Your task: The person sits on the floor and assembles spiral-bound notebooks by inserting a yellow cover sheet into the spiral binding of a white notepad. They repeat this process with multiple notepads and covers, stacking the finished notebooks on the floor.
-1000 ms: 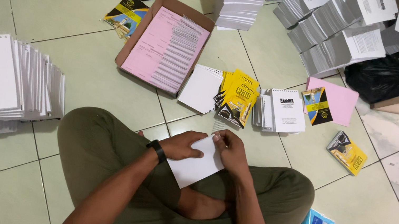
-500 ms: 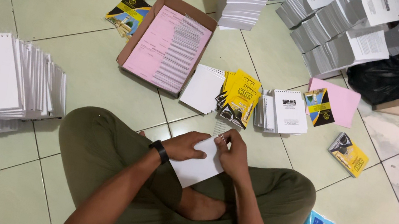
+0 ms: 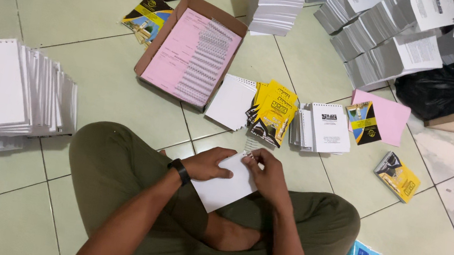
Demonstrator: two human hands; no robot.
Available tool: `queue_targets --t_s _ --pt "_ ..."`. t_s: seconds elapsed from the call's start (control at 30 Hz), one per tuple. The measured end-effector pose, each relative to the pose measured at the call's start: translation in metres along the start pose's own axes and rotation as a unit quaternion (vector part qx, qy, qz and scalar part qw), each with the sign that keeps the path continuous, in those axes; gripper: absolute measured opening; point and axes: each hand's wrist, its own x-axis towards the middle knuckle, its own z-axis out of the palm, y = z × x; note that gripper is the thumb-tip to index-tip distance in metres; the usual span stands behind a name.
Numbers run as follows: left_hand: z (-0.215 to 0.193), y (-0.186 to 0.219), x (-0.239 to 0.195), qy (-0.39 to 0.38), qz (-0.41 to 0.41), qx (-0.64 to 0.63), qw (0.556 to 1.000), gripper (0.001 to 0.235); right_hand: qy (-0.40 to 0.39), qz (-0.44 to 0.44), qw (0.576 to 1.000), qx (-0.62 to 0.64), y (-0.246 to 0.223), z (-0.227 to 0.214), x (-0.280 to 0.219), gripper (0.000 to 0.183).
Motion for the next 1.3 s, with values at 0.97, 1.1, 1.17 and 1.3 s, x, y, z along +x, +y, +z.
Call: queue_targets --t_s 0.97,1.1,1.17,1.3 --pt "0.000 -0.010 0.003 0.009 0.022 -0.021 1.000 0.045 -0.046 0.013 0.992 0.121 0.054 0.003 0.004 0.024" --pt "0.005 -0.009 0.001 0.005 0.031 -0.029 0.999 0.044 -0.022 0.009 0.995 0.102 0.068 0.010 0.004 0.023" --pt "0.000 -0.015 0.003 0.014 0.032 -0.027 0.999 0.044 -0.002 0.007 0.997 0.083 0.052 0.010 0.003 0.023" --pt "-0.008 -0.004 0.004 0.036 0.023 -0.059 0.997 0.037 -0.004 0.017 0.997 0.076 0.019 -0.004 -0.003 0.019"
